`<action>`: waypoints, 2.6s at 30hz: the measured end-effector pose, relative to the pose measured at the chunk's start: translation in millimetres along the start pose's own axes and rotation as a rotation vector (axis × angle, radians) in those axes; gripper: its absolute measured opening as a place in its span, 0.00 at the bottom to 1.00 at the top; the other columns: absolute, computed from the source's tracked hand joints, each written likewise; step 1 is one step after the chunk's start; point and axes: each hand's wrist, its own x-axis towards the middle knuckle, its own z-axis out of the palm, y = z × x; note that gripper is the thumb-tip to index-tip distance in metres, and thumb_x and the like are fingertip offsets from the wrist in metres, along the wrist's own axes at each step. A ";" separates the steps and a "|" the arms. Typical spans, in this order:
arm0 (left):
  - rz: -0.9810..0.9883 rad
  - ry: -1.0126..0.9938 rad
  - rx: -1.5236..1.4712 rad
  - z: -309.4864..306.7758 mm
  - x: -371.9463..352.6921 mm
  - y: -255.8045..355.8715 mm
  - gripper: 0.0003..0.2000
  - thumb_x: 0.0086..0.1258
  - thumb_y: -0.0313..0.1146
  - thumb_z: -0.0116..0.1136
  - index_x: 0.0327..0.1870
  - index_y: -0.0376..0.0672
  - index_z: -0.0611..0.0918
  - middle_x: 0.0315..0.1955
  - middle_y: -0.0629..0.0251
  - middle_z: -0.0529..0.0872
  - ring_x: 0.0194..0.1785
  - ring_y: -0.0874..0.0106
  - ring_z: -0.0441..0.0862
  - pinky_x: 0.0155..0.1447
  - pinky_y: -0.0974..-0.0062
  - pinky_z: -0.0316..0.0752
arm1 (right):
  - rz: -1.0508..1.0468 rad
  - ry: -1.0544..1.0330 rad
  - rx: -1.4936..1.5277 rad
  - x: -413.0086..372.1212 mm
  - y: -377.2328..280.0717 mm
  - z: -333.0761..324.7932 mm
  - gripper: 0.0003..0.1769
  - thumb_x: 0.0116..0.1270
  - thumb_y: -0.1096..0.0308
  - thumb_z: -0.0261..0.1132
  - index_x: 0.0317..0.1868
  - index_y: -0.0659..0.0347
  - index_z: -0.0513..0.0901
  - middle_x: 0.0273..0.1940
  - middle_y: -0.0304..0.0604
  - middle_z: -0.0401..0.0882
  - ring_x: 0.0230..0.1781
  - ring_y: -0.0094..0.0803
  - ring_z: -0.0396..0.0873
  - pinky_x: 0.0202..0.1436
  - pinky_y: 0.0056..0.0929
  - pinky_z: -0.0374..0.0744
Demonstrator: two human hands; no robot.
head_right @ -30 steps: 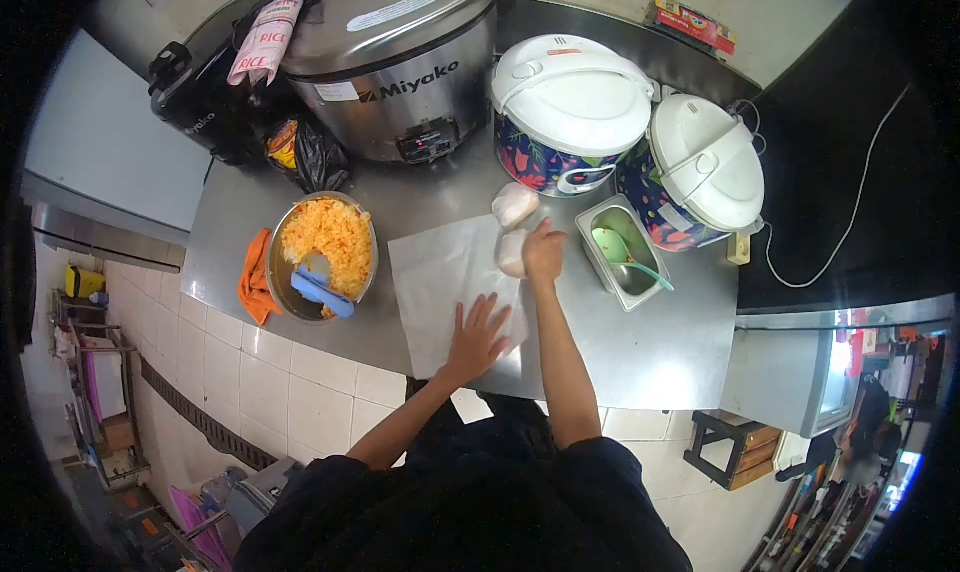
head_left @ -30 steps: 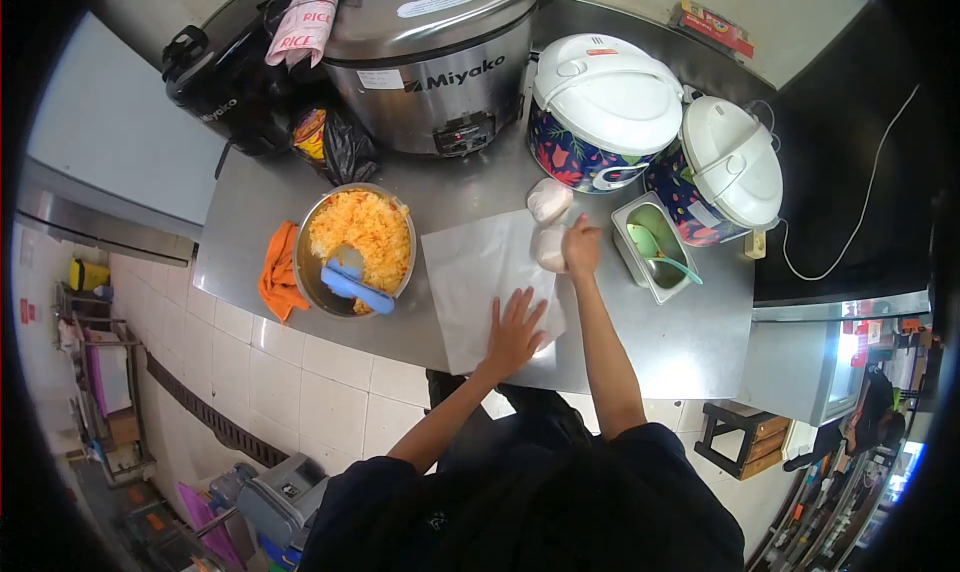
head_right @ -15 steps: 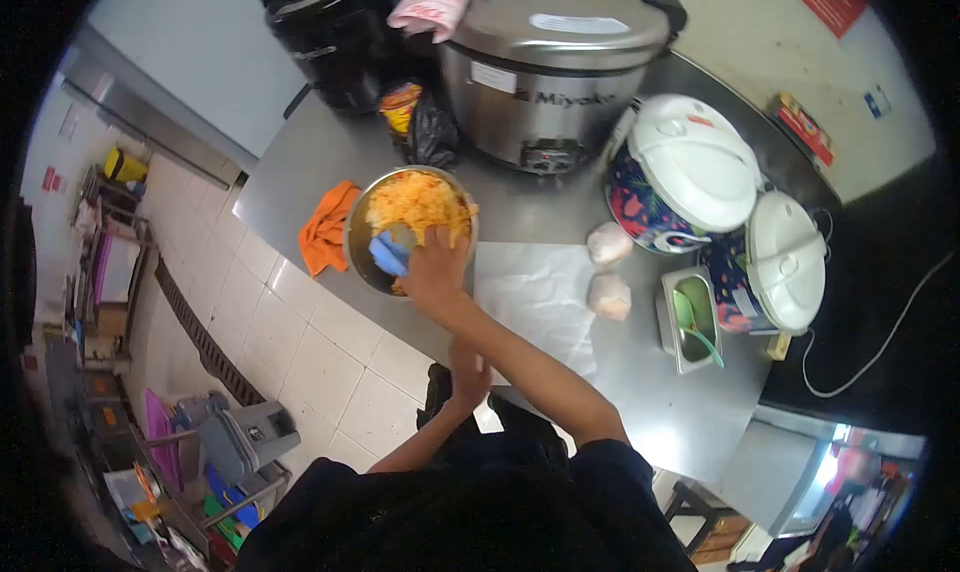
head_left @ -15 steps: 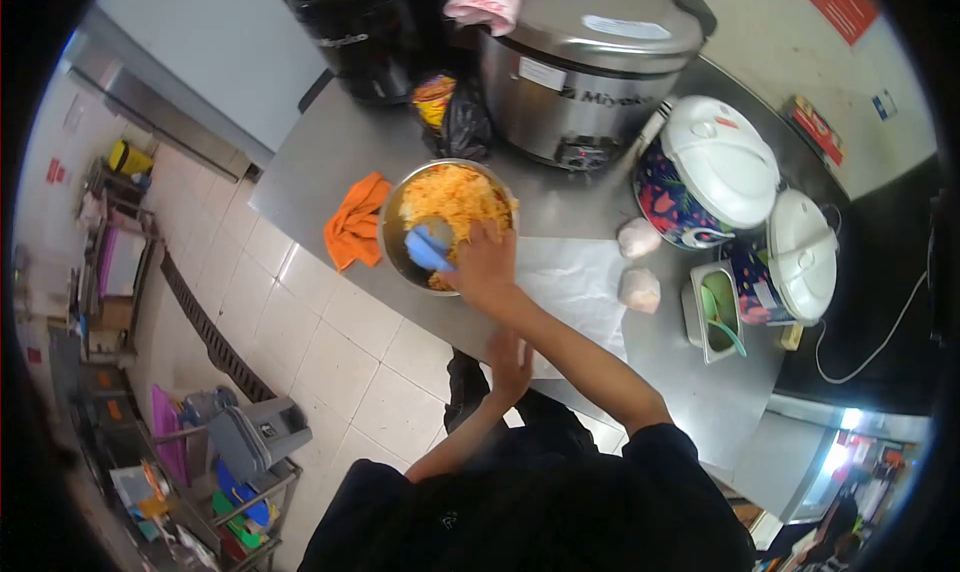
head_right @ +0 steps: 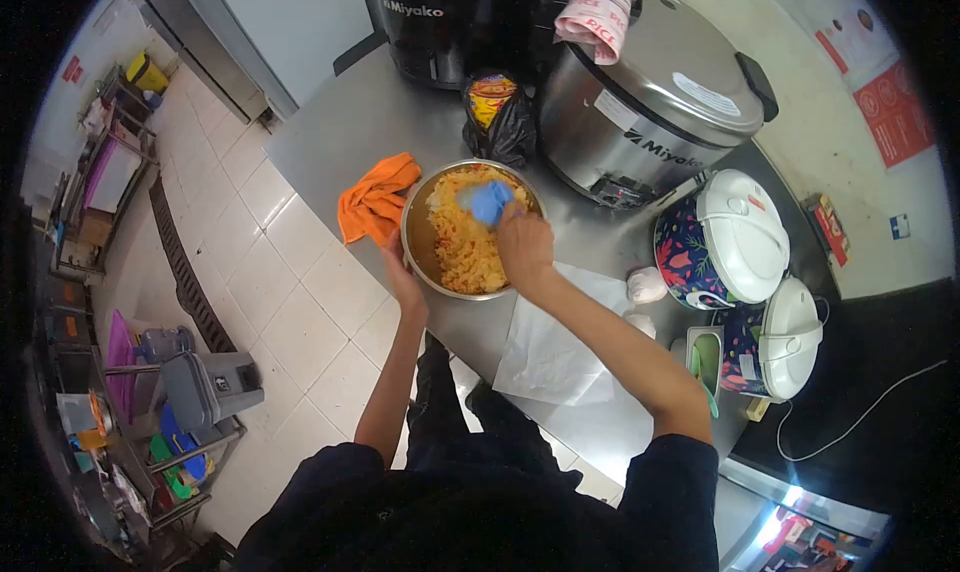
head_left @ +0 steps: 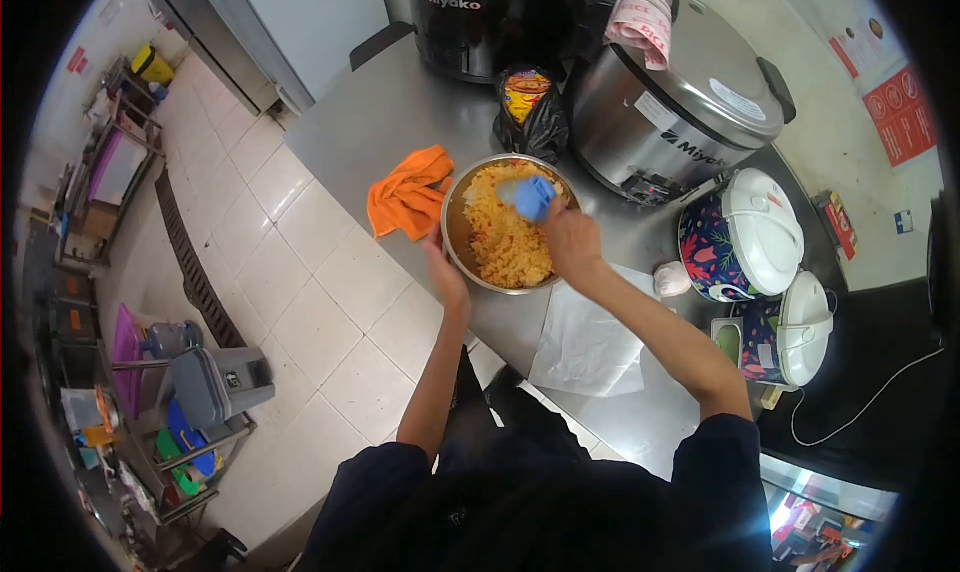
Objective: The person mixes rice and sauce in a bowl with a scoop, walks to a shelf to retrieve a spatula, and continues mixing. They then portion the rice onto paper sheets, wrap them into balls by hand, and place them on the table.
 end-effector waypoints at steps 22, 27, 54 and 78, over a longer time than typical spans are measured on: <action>-0.156 -0.152 -0.317 2.8 13.1 -1.5 0.36 0.67 0.62 0.18 0.65 0.41 0.57 0.62 0.63 0.61 0.65 0.68 0.57 0.67 0.71 0.49 | 0.283 -1.026 1.320 25.2 5.8 16.5 0.17 0.66 0.58 0.49 0.29 0.65 0.73 0.18 0.37 0.70 0.14 0.25 0.68 0.16 0.25 0.69; -0.151 -0.170 -0.236 -4.3 10.4 -6.8 0.37 0.66 0.63 0.18 0.66 0.41 0.55 0.64 0.63 0.59 0.66 0.67 0.55 0.68 0.71 0.47 | 0.280 -0.675 1.272 1.2 2.0 16.4 0.13 0.65 0.62 0.52 0.35 0.66 0.72 0.18 0.42 0.72 0.17 0.30 0.73 0.18 0.30 0.71; -0.144 -0.245 -0.216 4.7 26.8 11.5 0.41 0.62 0.67 0.16 0.67 0.42 0.53 0.64 0.61 0.58 0.67 0.66 0.54 0.68 0.72 0.47 | 0.287 -0.680 1.246 16.4 -21.9 11.9 0.12 0.61 0.66 0.55 0.30 0.68 0.78 0.26 0.44 0.76 0.19 0.32 0.76 0.21 0.27 0.73; 0.292 -0.287 0.718 -24.5 -119.2 -57.8 0.08 0.67 0.32 0.47 0.38 0.36 0.74 0.34 0.60 0.76 0.38 0.68 0.72 0.43 0.73 0.67 | 0.331 0.116 0.394 -287.4 63.1 119.2 0.37 0.49 0.76 0.57 0.64 0.50 0.61 0.37 0.42 0.71 0.29 0.38 0.72 0.29 0.34 0.77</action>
